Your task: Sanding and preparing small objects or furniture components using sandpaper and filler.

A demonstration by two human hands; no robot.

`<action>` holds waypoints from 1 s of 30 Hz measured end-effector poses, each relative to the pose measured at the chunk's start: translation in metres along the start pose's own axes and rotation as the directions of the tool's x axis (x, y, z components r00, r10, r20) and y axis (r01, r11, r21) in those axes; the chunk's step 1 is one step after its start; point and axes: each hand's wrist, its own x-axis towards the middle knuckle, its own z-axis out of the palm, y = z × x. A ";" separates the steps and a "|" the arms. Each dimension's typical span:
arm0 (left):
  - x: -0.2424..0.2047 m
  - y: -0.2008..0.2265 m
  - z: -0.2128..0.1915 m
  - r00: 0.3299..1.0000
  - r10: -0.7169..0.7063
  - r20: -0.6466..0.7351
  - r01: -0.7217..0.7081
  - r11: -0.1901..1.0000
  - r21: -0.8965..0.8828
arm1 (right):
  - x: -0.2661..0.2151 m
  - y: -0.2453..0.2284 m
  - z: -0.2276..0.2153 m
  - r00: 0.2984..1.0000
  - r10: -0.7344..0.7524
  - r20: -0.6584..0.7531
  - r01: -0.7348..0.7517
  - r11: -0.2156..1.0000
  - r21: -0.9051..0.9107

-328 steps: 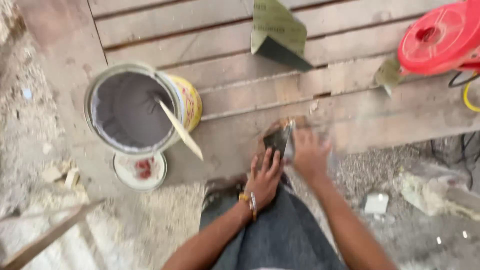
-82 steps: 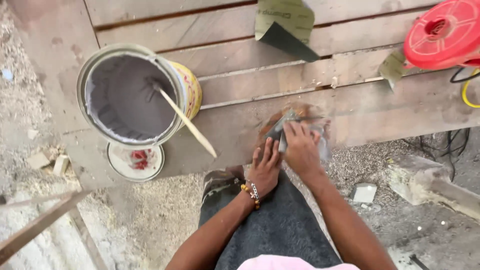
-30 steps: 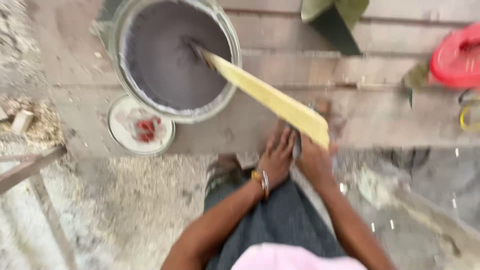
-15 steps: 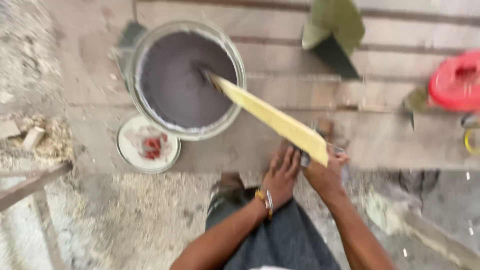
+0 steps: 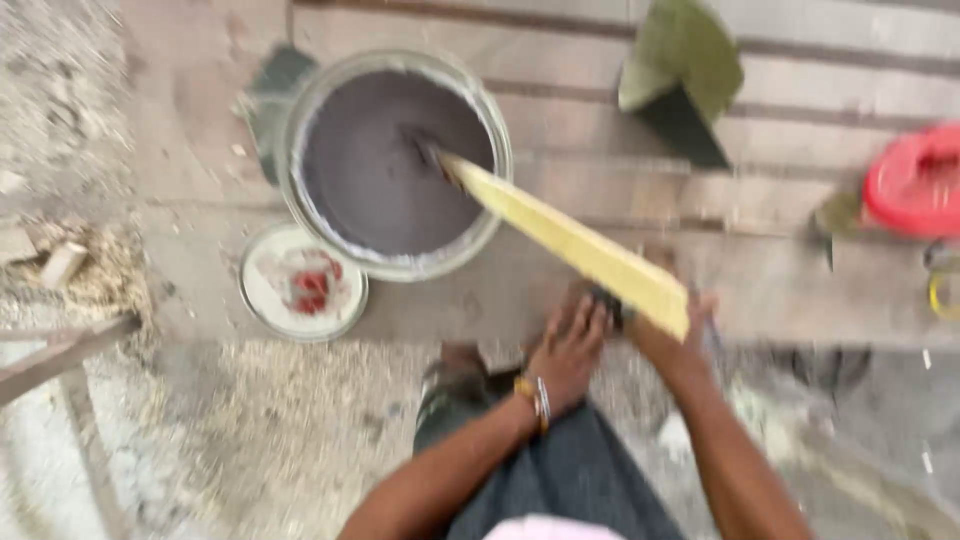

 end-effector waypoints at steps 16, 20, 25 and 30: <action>0.007 -0.010 -0.025 0.999 -0.026 0.037 0.025 1.000 0.012 | -0.015 0.023 0.036 0.961 -0.041 0.273 0.035 0.999 0.025; 0.014 -0.019 -0.027 0.998 -0.005 0.055 0.003 0.999 0.041 | 0.015 0.009 0.002 0.995 -0.051 0.085 0.027 0.963 0.269; 0.025 -0.023 -0.013 0.997 -0.028 0.069 0.037 0.991 -0.131 | 0.020 0.009 0.016 0.999 -0.038 0.002 0.035 0.940 0.340; 0.010 -0.016 -0.025 0.986 -0.024 0.166 0.028 0.999 -0.024 | -0.030 0.003 0.030 0.996 0.042 0.074 -0.060 0.962 0.266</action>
